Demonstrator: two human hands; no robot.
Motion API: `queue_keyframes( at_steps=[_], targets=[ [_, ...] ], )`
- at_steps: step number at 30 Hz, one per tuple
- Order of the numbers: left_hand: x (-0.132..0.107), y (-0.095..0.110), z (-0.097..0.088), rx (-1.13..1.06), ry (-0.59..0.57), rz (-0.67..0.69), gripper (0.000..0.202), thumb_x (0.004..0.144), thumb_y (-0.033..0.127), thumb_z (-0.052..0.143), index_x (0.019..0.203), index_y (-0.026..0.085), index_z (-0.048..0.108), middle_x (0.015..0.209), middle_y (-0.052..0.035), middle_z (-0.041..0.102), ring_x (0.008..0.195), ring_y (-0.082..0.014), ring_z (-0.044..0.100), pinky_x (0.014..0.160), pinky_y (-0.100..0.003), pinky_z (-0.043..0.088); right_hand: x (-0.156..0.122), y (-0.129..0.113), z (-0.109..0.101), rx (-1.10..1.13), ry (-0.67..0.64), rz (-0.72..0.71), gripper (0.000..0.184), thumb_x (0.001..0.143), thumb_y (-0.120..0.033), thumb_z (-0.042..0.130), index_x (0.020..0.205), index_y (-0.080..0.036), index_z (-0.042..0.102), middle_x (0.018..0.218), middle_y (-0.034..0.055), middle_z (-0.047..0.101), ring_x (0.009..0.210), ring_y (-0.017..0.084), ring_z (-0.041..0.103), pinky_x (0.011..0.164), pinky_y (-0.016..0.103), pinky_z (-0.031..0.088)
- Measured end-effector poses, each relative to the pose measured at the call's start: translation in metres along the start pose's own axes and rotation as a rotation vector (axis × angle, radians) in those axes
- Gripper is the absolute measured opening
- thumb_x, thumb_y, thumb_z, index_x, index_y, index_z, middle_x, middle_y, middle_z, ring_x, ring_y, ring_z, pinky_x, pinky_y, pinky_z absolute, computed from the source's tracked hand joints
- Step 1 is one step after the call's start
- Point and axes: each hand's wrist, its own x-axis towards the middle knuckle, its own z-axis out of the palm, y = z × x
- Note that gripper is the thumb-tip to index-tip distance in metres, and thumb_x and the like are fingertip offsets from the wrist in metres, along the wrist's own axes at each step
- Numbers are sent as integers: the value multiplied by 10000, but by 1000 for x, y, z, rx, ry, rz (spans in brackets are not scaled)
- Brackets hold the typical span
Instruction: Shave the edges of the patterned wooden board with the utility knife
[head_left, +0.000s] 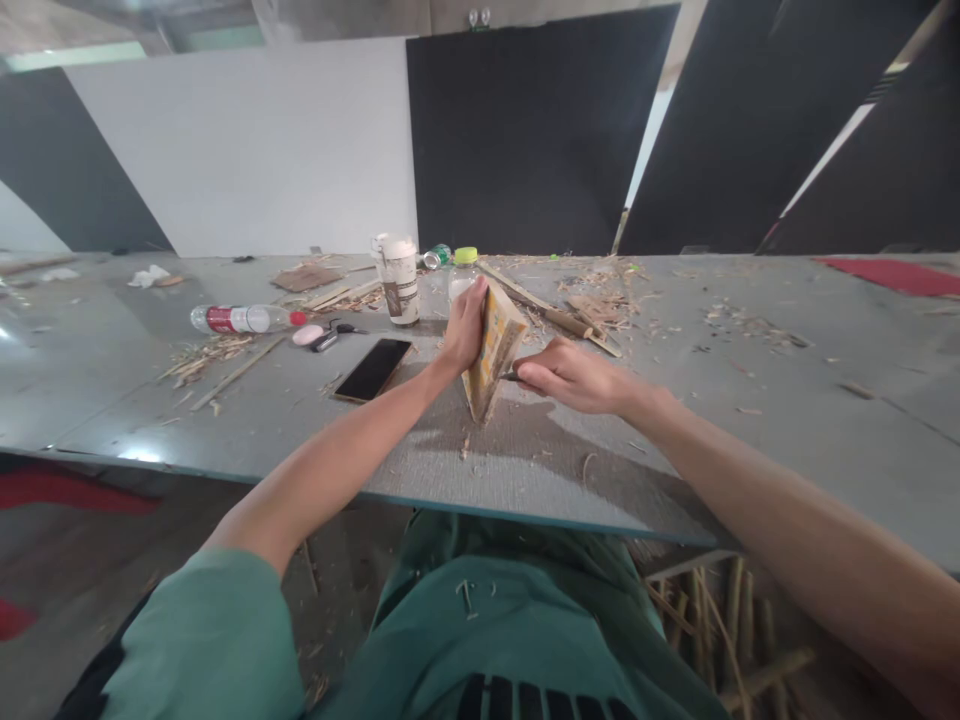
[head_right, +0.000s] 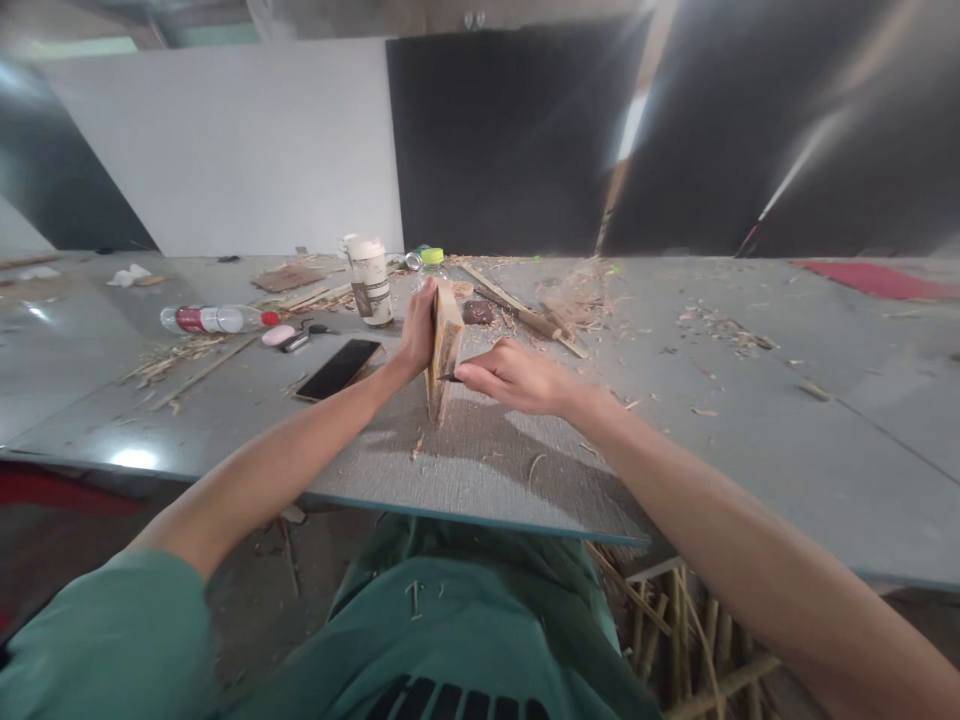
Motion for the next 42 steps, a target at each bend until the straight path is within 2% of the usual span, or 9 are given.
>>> queue_keyframes(
  at_steps=[5, 12, 17, 20, 25, 27, 33, 39, 42],
  targets=[
    [0, 1, 0, -4, 5, 9, 563, 1064, 614, 348, 697, 192, 415, 675, -7, 418, 666, -157, 440, 651, -301, 403, 2, -1, 15, -67, -231, 136, 583, 1039, -594, 344, 716, -199, 624, 651, 17, 589, 595, 142, 504, 632, 290, 329],
    [0, 2, 1, -11, 2, 18, 514, 1104, 491, 350, 691, 189, 402, 683, -5, 405, 673, -147, 423, 653, -293, 378, 2, -4, -2, -2, -49, 123, 648, 1068, -578, 221, 662, -190, 545, 587, -12, 506, 507, 105, 380, 573, 287, 301],
    [0, 4, 0, -10, 23, -16, 519, 1088, 520, 380, 688, 190, 407, 697, -8, 408, 695, -155, 441, 678, -292, 409, 6, -3, 16, -137, -196, 116, 605, 1052, -595, 313, 771, -196, 671, 690, 37, 636, 611, 151, 526, 629, 292, 339],
    [-1, 3, 0, -13, 52, -47, 511, 1072, 538, 419, 697, 192, 434, 719, -15, 440, 733, -167, 479, 702, -302, 439, 7, -1, 21, -110, -245, 112, 621, 1051, -612, 293, 806, -200, 687, 717, 39, 649, 635, 157, 556, 649, 291, 364],
    [-2, -1, -1, -5, 94, -87, 449, 1063, 524, 452, 762, 195, 508, 801, -38, 528, 823, -195, 536, 735, -325, 481, 2, -1, 2, -3, -115, 207, 717, 1054, -644, 176, 632, -192, 539, 545, -10, 497, 467, 105, 394, 548, 293, 315],
    [-2, -2, -1, 3, 92, -97, 452, 1062, 528, 448, 765, 195, 516, 812, -41, 543, 834, -198, 543, 746, -326, 491, 1, -2, 1, -44, -97, 212, 720, 1061, -627, 171, 637, -189, 554, 558, -1, 516, 479, 108, 421, 559, 293, 323],
    [-2, 2, -1, 2, 79, -95, 457, 1063, 534, 440, 756, 201, 491, 783, -39, 514, 834, -200, 541, 764, -326, 499, 4, -3, 23, -261, -247, 184, 661, 1070, -569, 227, 835, -187, 713, 782, 77, 684, 708, 182, 616, 691, 306, 385],
    [-2, 5, 0, -9, 67, -83, 496, 1064, 552, 420, 720, 199, 476, 728, -32, 486, 783, -194, 537, 749, -333, 508, 3, -4, 21, -339, -207, 216, 536, 1070, -390, 284, 827, -187, 717, 780, 76, 697, 689, 180, 612, 681, 316, 358],
    [-2, 4, 0, -10, 74, -74, 486, 1061, 558, 424, 733, 203, 479, 753, -39, 506, 814, -202, 551, 748, -337, 513, 3, -5, 27, -383, -134, 300, 607, 1073, -444, 251, 788, -174, 713, 784, 101, 700, 670, 191, 611, 643, 324, 331]
  ],
)
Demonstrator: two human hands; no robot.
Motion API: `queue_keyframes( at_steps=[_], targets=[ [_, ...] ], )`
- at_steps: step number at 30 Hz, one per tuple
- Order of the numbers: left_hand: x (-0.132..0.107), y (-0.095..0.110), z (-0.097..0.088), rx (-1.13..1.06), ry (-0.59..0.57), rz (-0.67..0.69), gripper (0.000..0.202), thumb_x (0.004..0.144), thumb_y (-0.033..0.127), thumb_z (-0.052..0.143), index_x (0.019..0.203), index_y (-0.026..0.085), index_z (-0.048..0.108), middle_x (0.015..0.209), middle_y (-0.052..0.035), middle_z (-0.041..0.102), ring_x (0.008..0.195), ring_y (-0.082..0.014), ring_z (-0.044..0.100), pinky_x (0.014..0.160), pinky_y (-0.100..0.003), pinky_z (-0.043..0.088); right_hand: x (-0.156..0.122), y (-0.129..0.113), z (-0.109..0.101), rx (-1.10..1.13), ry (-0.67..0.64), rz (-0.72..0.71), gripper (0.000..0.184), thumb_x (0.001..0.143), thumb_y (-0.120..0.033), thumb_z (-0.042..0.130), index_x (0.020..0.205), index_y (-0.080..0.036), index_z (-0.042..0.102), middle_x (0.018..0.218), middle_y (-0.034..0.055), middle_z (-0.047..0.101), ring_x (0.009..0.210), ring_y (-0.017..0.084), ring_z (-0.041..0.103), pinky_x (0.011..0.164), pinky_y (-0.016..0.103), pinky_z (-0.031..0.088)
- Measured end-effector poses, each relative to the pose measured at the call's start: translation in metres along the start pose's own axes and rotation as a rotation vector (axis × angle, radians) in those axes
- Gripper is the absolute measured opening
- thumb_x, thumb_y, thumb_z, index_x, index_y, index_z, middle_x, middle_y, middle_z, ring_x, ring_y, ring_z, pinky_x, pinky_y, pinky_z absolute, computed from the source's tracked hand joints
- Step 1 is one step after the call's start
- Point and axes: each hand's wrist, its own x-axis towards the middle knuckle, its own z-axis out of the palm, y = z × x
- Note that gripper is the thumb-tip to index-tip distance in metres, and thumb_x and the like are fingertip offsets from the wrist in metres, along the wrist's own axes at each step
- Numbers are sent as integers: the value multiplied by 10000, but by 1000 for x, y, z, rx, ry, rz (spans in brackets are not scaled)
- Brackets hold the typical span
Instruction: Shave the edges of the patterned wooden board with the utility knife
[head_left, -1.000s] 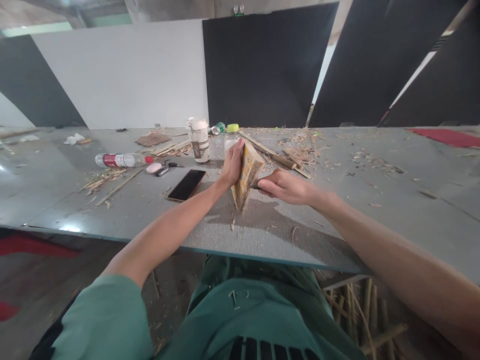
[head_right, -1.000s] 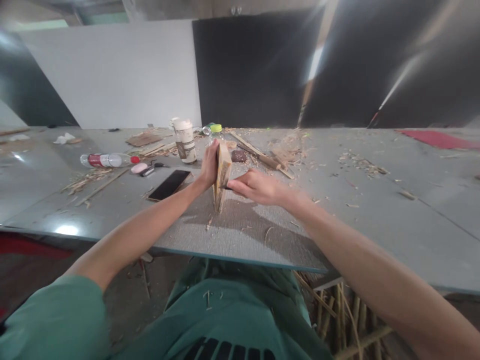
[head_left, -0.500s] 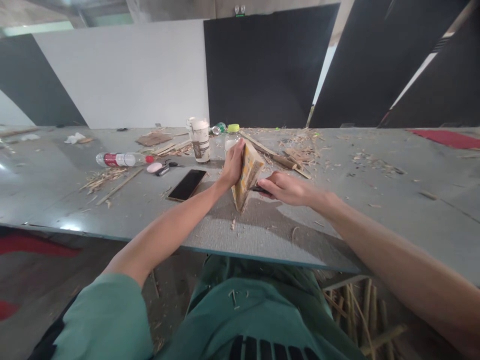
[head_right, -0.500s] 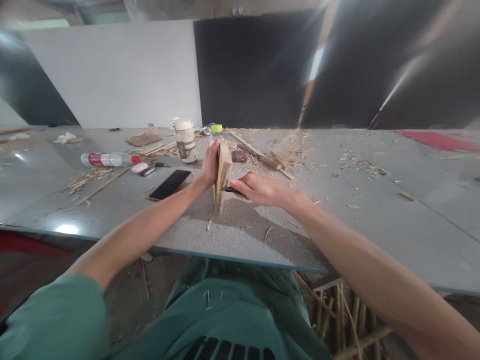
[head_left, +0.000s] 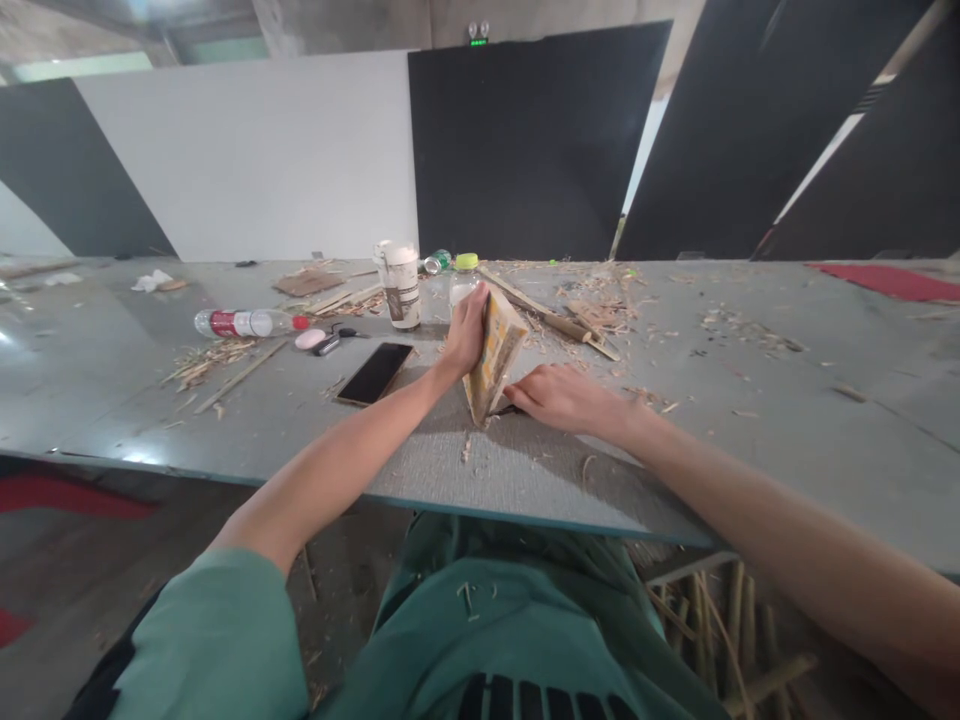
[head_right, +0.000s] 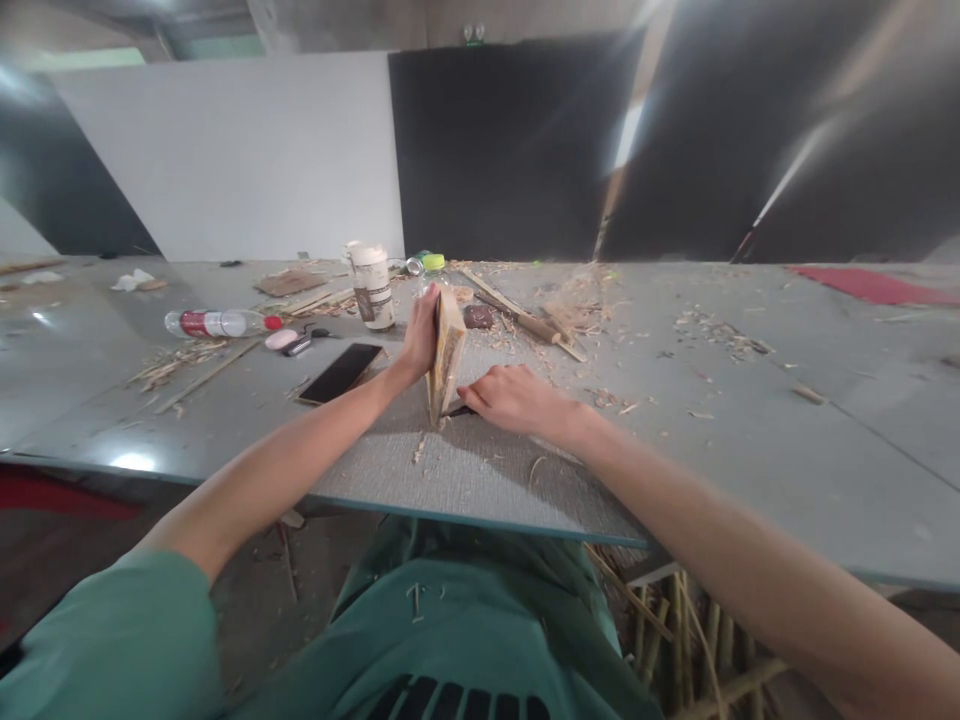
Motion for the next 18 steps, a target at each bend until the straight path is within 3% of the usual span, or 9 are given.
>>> queue_keyframes(
  at_steps=[4, 9, 14, 18],
  targets=[
    [1, -1, -1, 5, -18, 21, 510, 1057, 582, 410, 719, 203, 460, 726, -33, 484, 769, -193, 527, 710, -328, 495, 0, -6, 0, -8, 71, 122, 707, 1069, -527, 210, 693, -172, 692, 729, 109, 688, 615, 186, 592, 604, 327, 300],
    [2, -3, -1, 8, -40, 41, 562, 1050, 631, 374, 693, 199, 421, 695, -22, 440, 709, -174, 485, 669, -310, 462, -3, -7, -13, -23, 165, 202, 783, 1081, -433, 68, 675, -160, 679, 670, 105, 666, 591, 176, 573, 593, 321, 308],
    [2, -4, -2, 5, -28, 34, 511, 1065, 575, 395, 719, 203, 457, 725, -32, 470, 754, -187, 504, 712, -333, 470, 1, -10, 3, -78, 132, 172, 636, 1044, -449, 291, 643, -152, 686, 720, 129, 705, 609, 195, 600, 588, 325, 288],
    [2, -6, -1, -15, -38, 22, 493, 1077, 537, 393, 718, 206, 457, 705, -24, 456, 723, -181, 494, 691, -333, 464, 4, -9, 5, -87, 129, 184, 669, 1056, -437, 243, 674, -148, 710, 711, 122, 706, 610, 190, 608, 588, 322, 304]
  ],
)
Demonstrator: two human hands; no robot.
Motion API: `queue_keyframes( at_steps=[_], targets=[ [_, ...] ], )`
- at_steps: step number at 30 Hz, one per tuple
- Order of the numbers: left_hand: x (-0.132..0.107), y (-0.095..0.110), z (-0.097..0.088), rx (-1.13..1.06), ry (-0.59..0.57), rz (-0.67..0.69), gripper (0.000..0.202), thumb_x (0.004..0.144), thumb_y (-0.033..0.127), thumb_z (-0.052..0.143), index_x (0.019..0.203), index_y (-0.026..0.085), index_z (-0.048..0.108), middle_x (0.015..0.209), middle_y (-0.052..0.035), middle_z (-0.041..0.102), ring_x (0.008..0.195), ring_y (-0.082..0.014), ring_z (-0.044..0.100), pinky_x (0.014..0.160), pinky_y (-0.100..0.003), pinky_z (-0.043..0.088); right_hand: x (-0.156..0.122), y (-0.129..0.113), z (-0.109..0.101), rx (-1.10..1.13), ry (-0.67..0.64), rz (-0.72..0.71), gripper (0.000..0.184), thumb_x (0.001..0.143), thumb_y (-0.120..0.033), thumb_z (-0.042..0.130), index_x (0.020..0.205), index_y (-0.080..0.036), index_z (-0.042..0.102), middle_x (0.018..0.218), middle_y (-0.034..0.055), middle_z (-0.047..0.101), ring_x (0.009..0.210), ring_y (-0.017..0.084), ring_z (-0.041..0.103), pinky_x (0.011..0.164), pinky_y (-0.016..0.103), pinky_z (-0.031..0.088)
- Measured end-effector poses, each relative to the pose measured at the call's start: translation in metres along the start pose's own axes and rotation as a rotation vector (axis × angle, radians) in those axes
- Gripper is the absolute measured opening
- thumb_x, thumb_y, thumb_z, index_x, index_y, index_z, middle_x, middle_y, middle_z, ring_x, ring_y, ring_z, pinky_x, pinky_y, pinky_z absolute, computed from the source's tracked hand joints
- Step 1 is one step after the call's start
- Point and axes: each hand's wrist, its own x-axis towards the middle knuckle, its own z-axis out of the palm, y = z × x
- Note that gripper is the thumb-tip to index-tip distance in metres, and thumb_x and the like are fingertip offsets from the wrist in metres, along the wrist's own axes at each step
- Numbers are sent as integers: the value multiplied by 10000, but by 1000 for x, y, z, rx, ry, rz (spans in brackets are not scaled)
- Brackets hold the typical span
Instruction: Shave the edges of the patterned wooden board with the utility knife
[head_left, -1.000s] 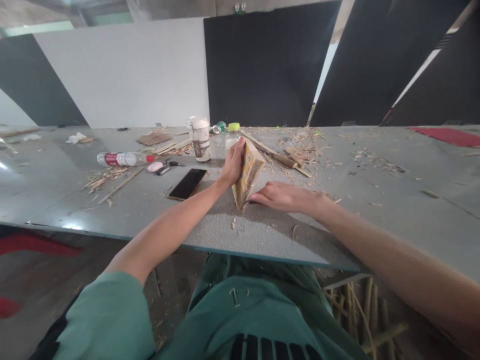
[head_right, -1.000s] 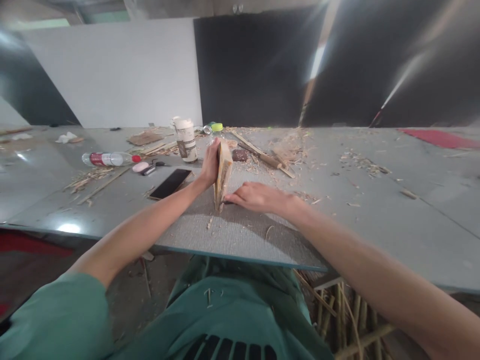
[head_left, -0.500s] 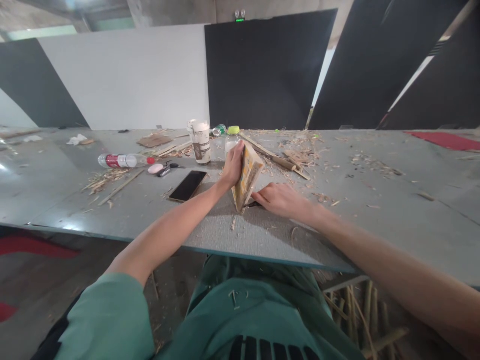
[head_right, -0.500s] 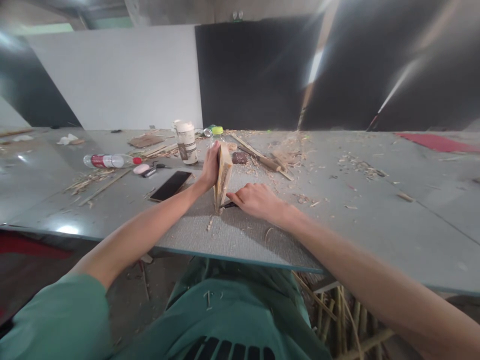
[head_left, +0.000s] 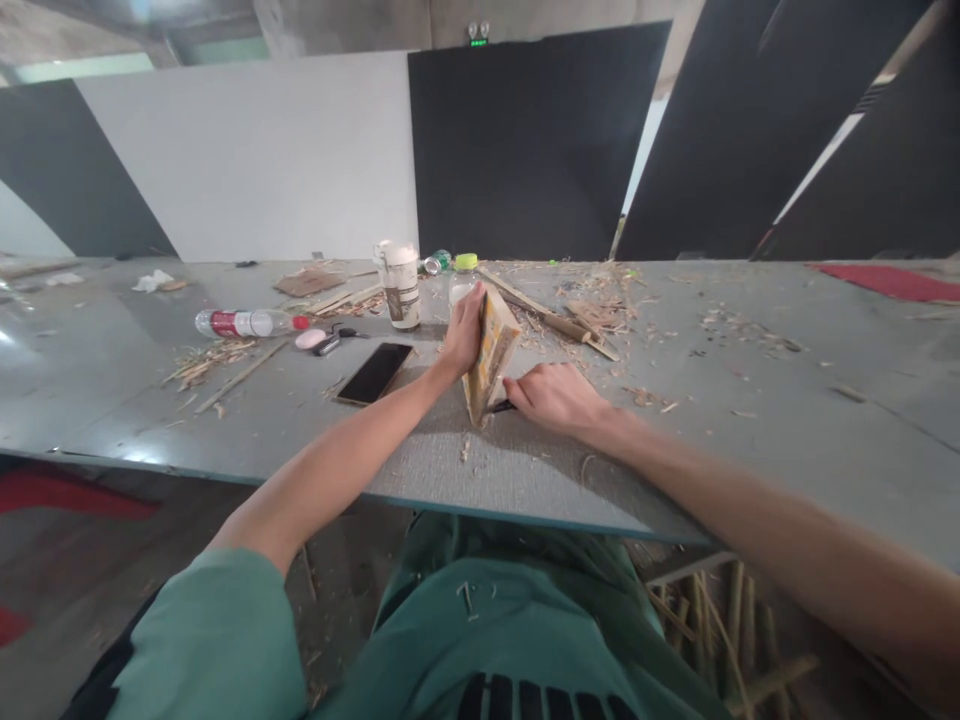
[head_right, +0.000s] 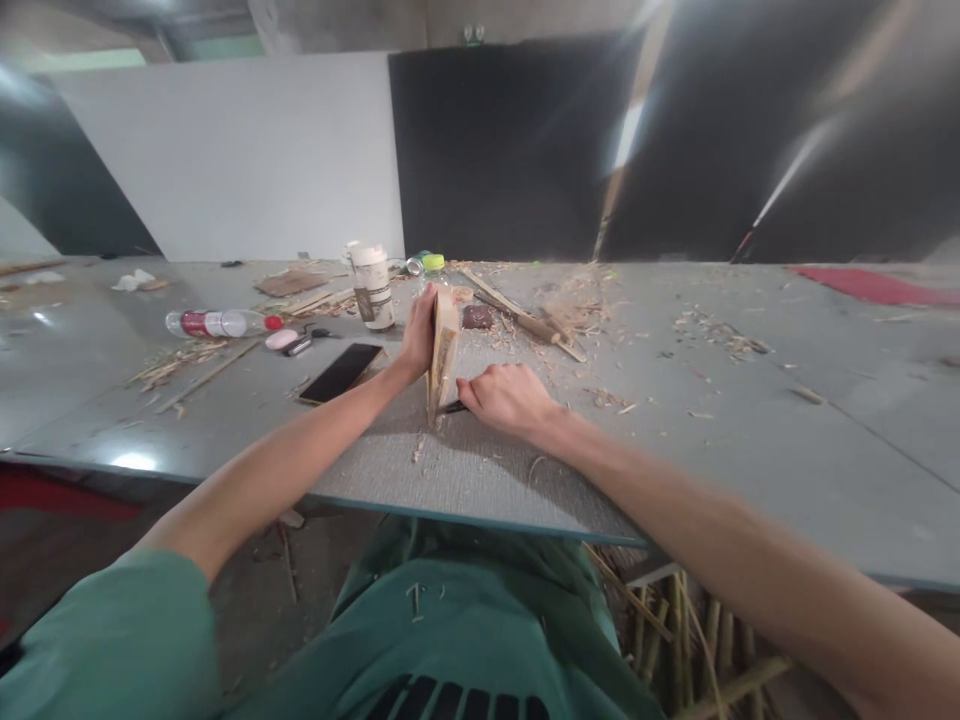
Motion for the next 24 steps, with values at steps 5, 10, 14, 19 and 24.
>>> queue_keyframes(
  at_steps=[5, 10, 14, 19, 24],
  targets=[
    [2, -4, 1, -6, 34, 6, 499, 1064, 558, 414, 714, 204, 448, 728, -19, 450, 752, -185, 505, 704, -330, 474, 0, -2, 0, -1, 14, 14, 713, 1067, -389, 156, 722, -142, 729, 751, 136, 725, 644, 203, 628, 610, 328, 333],
    [1, -2, 0, 0, 31, 8, 507, 1061, 565, 419, 717, 200, 489, 743, -25, 483, 756, -186, 510, 714, -338, 481, 1, -12, 9, 4, -12, -65, 546, 1014, -443, 378, 677, -178, 717, 798, 108, 750, 661, 198, 640, 623, 311, 330],
    [0, -3, 1, -12, 29, 8, 525, 1058, 587, 407, 717, 196, 485, 728, -20, 482, 735, -175, 508, 700, -321, 474, 3, -4, -3, 23, 72, -11, 657, 1064, -392, 199, 699, -159, 693, 762, 108, 716, 646, 186, 608, 604, 316, 285],
    [1, -3, 0, -8, 38, 0, 499, 1063, 563, 422, 722, 200, 454, 716, -14, 466, 747, -172, 508, 691, -306, 463, -2, -2, 1, 54, 106, -25, 549, 1049, -372, 247, 752, -166, 659, 794, 91, 708, 651, 177, 581, 582, 326, 227],
    [0, 2, 0, -8, 7, 5, 516, 1075, 554, 395, 705, 199, 451, 698, -13, 467, 717, -165, 497, 689, -314, 455, -4, -6, 3, 84, 104, -69, 468, 1018, -390, 336, 708, -182, 618, 801, 70, 705, 621, 159, 553, 568, 323, 210]
  ],
)
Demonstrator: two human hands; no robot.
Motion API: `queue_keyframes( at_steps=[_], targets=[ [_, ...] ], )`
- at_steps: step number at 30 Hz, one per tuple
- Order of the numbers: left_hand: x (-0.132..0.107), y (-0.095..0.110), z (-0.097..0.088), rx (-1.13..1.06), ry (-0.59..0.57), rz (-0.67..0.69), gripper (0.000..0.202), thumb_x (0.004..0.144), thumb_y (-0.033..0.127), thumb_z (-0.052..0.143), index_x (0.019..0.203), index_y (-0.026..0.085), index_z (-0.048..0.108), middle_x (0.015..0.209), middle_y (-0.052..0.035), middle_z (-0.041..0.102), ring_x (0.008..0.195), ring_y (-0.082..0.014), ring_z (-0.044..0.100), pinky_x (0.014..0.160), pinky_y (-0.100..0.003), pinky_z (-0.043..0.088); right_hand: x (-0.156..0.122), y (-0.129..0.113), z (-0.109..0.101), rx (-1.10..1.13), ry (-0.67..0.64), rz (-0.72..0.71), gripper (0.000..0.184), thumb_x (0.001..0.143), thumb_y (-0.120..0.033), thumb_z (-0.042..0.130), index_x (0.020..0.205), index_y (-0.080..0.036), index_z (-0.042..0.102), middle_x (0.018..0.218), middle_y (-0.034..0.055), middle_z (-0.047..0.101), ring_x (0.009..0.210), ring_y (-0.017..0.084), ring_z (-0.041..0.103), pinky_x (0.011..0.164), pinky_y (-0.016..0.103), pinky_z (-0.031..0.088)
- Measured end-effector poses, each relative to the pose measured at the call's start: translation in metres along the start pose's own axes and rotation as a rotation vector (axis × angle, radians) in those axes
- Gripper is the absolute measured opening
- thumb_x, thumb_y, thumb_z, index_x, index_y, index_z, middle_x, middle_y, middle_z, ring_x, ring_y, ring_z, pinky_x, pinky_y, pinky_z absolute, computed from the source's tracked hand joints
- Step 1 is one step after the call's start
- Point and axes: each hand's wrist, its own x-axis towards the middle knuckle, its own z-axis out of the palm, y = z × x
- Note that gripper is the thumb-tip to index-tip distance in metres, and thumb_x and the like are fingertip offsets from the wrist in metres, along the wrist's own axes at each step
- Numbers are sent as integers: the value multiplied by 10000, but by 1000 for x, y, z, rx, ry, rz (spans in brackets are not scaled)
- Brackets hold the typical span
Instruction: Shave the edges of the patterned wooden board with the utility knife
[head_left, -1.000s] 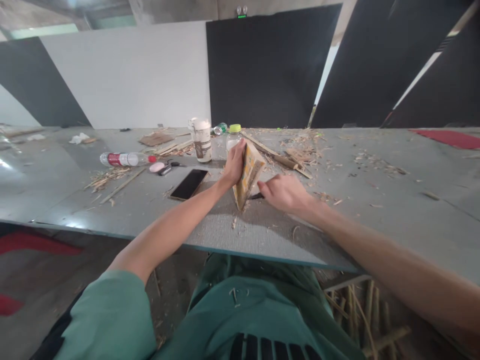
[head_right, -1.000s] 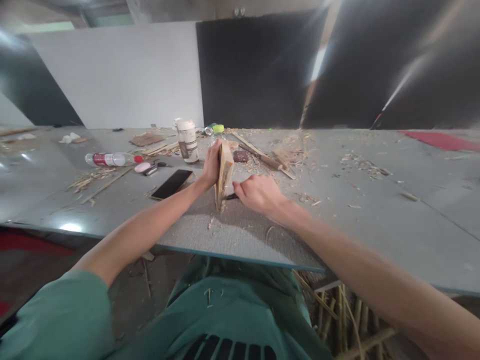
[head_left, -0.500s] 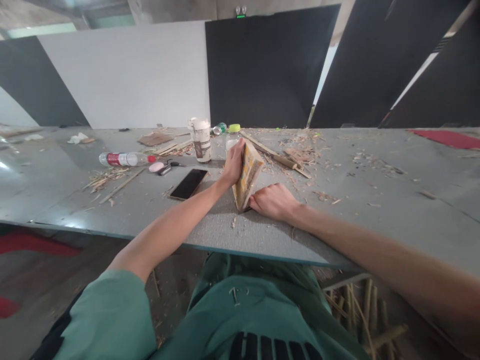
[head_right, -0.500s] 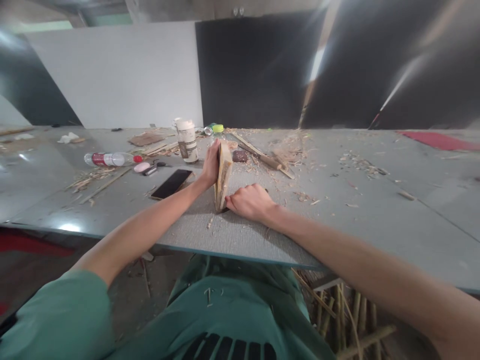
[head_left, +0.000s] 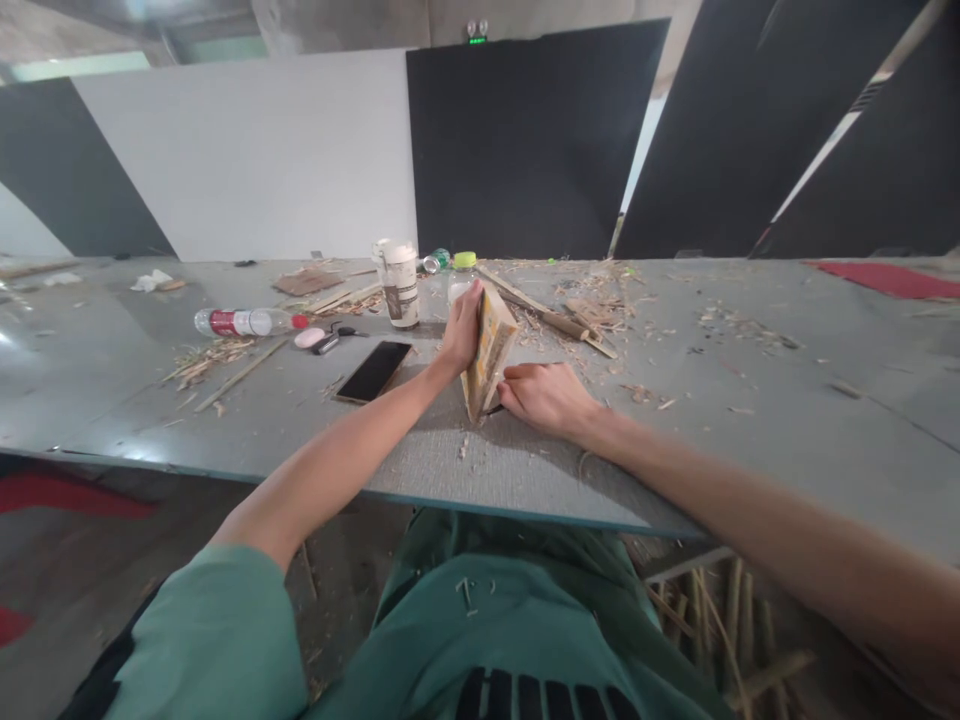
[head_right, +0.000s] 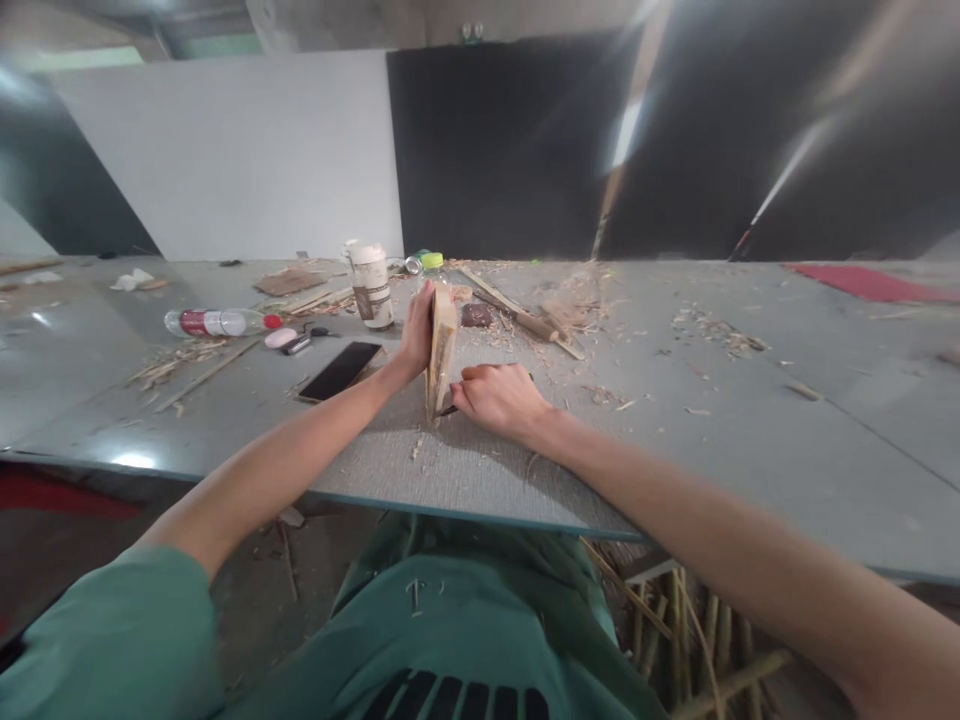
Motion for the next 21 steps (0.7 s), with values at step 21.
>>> queue_keyframes(
  at_steps=[21],
  targets=[
    [2, -6, 2, -22, 31, -7, 483, 1066, 528, 434, 703, 209, 429, 700, -33, 450, 736, -195, 517, 689, -330, 466, 4, 7, 6, 15, -14, -48, 454, 984, -394, 394, 667, -178, 636, 761, 90, 709, 615, 175, 558, 598, 319, 263]
  ],
)
